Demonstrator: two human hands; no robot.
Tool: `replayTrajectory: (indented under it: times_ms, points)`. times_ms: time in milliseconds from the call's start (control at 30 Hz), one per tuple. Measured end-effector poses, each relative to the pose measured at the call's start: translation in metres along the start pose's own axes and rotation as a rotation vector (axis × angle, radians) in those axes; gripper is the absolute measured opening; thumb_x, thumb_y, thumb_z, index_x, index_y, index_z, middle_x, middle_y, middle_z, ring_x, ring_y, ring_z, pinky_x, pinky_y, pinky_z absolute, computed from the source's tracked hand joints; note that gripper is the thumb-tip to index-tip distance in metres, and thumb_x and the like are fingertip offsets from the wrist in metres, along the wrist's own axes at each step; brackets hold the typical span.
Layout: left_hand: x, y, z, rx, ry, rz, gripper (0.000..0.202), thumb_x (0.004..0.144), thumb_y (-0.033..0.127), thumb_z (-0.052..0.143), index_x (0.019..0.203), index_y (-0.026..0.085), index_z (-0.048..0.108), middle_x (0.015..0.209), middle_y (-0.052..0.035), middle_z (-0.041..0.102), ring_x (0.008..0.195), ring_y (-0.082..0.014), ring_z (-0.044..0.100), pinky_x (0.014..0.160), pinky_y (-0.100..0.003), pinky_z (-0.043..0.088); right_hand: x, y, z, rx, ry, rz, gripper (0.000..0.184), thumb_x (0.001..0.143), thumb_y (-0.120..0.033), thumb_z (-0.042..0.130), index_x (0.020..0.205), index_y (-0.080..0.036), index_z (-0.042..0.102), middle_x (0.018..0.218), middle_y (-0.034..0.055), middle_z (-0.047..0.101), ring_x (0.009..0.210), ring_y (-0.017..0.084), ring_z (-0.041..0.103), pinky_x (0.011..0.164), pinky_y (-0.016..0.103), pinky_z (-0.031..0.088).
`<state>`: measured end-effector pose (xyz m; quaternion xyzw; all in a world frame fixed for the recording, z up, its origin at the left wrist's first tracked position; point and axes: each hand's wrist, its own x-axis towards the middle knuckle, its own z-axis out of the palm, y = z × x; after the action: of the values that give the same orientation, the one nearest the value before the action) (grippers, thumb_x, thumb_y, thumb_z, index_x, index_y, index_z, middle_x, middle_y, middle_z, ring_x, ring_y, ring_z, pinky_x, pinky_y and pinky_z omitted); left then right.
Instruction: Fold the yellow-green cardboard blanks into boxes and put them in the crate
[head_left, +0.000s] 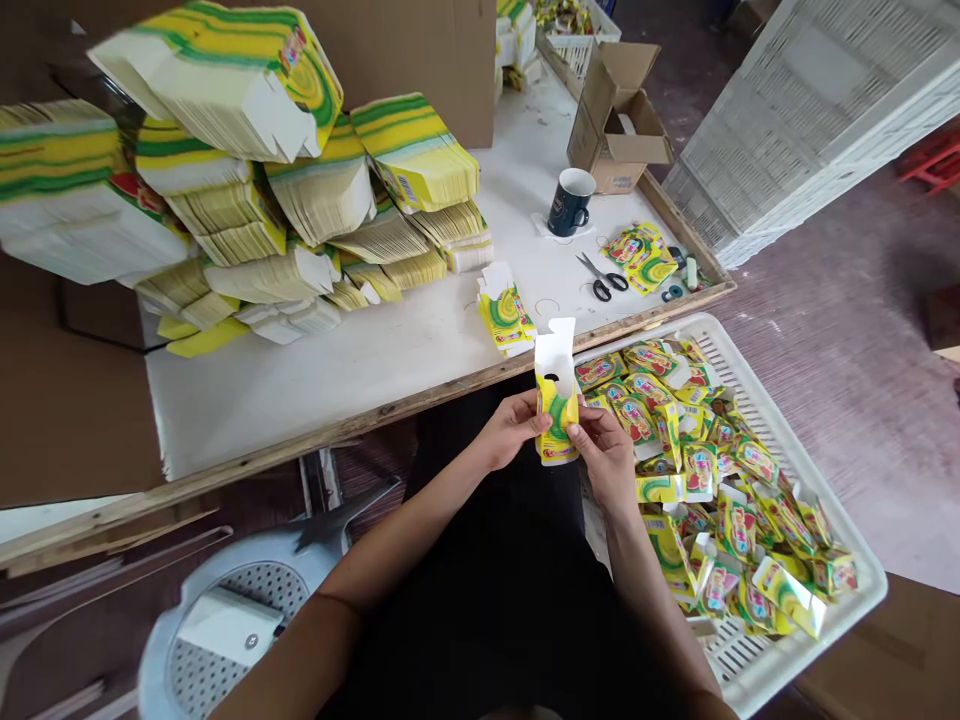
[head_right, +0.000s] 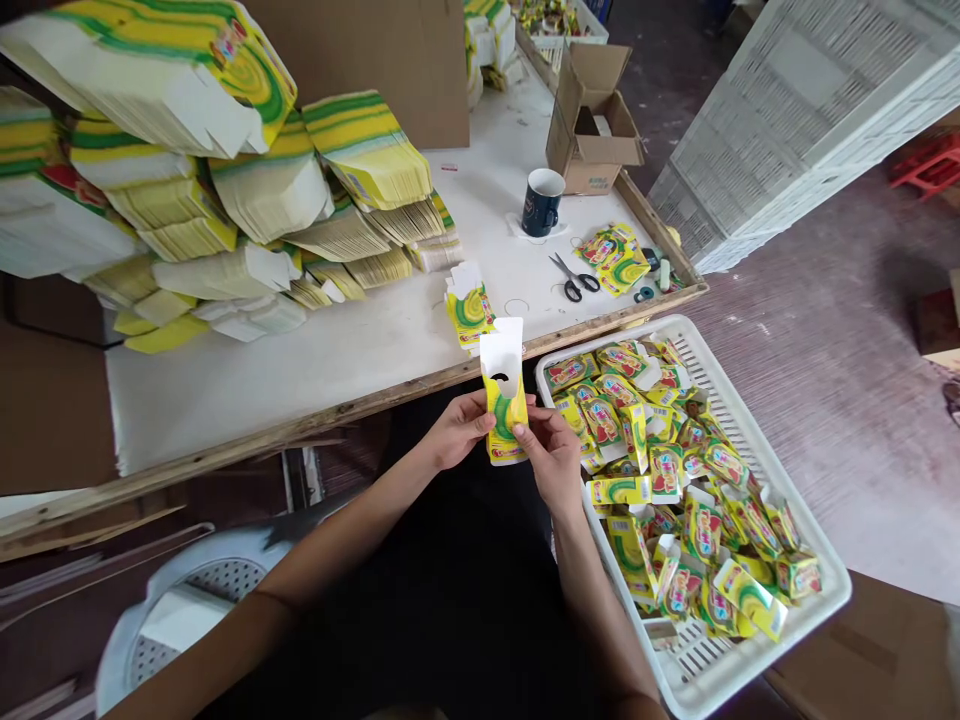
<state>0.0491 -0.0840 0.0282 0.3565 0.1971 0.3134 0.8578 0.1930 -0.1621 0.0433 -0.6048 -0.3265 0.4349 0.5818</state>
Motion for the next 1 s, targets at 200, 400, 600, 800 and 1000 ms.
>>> replayTrajectory:
  times_ms: [200,400,600,800,1000]
  points:
    - [0.005,-0.008,0.004,0.169,0.261,0.078,0.053,0.073,0.054,0.084,0.103,0.014,0.068,0.088,-0.0059,0.075,0.089,-0.0229,0.073,0.087,-0.036,0.056,-0.005,0.009,0.007,-0.195,0.161,-0.099,0.033,0.081,-0.049,0.079,0.081,-0.020,0.062,0.068,-0.0020,0.058,0.060,0.013,0.050,0.059,0.028,0.044]
    - [-0.003,-0.008,0.010,0.270,0.342,0.218,0.076,0.077,0.035,0.085,0.137,0.024,0.040,0.093,-0.0016,0.072,0.086,-0.0180,0.072,0.083,-0.031,0.056,-0.002,0.005,-0.001,-0.303,0.103,-0.195,0.039,0.086,-0.043,0.075,0.115,-0.022,0.060,0.099,0.0041,0.064,0.063,0.012,0.050,0.056,0.027,0.043]
    - [-0.011,-0.001,0.002,0.335,0.050,0.077,0.055,0.083,0.040,0.079,0.129,0.022,0.054,0.098,-0.0054,0.070,0.085,-0.0188,0.070,0.079,-0.030,0.055,0.004,-0.007,-0.023,-0.276,-0.081,-0.179,0.038,0.092,-0.046,0.068,0.123,-0.024,0.064,0.101,0.0069,0.068,0.076,0.017,0.062,0.064,0.031,0.051]
    - [-0.013,-0.004,0.001,0.281,-0.031,-0.060,0.061,0.079,0.040,0.083,0.128,0.022,0.052,0.095,-0.0054,0.071,0.081,-0.0183,0.070,0.074,-0.029,0.054,0.004,-0.011,-0.035,-0.423,-0.078,-0.193,0.033,0.098,-0.050,0.058,0.088,-0.021,0.071,0.074,0.0027,0.064,0.063,0.015,0.055,0.057,0.029,0.043]
    - [-0.011,-0.005,0.001,0.281,-0.114,-0.089,0.087,0.081,0.037,0.081,0.153,0.025,0.035,0.120,-0.0139,0.070,0.104,-0.0261,0.072,0.082,-0.034,0.058,0.007,-0.005,-0.030,-0.326,0.061,-0.232,0.035,0.095,-0.048,0.064,0.121,-0.025,0.062,0.097,0.0057,0.071,0.071,0.017,0.062,0.064,0.030,0.050]
